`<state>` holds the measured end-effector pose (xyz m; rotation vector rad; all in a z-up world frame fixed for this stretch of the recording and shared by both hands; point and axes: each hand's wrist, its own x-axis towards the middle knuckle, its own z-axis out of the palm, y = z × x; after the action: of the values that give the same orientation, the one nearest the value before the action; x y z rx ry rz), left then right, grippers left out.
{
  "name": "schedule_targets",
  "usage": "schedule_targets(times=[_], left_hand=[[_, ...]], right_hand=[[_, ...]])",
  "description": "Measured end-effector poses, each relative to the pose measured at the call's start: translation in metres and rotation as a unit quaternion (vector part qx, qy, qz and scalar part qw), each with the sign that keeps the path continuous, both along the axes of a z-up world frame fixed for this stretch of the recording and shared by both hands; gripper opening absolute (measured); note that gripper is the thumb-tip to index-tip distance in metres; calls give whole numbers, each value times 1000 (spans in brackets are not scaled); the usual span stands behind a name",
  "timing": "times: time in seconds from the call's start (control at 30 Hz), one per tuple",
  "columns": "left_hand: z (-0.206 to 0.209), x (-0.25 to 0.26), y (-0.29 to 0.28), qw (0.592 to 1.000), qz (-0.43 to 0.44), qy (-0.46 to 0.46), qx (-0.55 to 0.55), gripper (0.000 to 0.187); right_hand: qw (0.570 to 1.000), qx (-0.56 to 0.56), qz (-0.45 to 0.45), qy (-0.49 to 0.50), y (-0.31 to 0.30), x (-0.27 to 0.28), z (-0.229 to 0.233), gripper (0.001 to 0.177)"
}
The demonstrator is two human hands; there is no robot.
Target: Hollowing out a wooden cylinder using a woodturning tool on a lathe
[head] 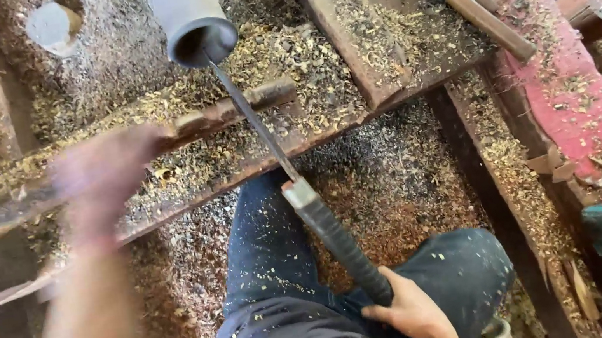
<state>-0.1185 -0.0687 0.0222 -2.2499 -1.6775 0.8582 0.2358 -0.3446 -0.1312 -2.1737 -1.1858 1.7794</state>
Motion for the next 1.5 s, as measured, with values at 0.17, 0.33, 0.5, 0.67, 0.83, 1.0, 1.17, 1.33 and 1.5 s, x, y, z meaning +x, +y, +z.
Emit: schedule_targets(times=[0.17,0.33,0.5,0.67,0.83,1.0,1.17,1.33,1.5], left_hand=[[-49,119,63,890,275,-355,-77,71],[-77,124,82,896,252,-364,-28,48],[-71,124,108,877,343,-333,-57,54],[-68,117,117,865,354,-350,-64,43],[-73,112,110,874,347,-336,-55,56],[-66,118,97,867,372,-321,-82,50],[-64,121,79,875,350,-324,-82,51],[-62,123,63,872,345,-338,-81,47],[-68,121,59,894,305,-323,-55,52]], right_hand=[[999,-25,-12,-40,25,-25,18,47],[998,-19,-4,-54,42,-38,17,44],[996,-34,1,-83,65,-52,30,38],[996,-34,8,-85,79,-55,38,35],[995,-42,14,-86,72,-50,38,35],[994,-48,9,-98,60,-44,42,30],[994,-36,26,-104,36,-29,20,35],[994,-29,33,-103,20,-22,20,29],[994,-51,32,-91,19,-20,21,33]])
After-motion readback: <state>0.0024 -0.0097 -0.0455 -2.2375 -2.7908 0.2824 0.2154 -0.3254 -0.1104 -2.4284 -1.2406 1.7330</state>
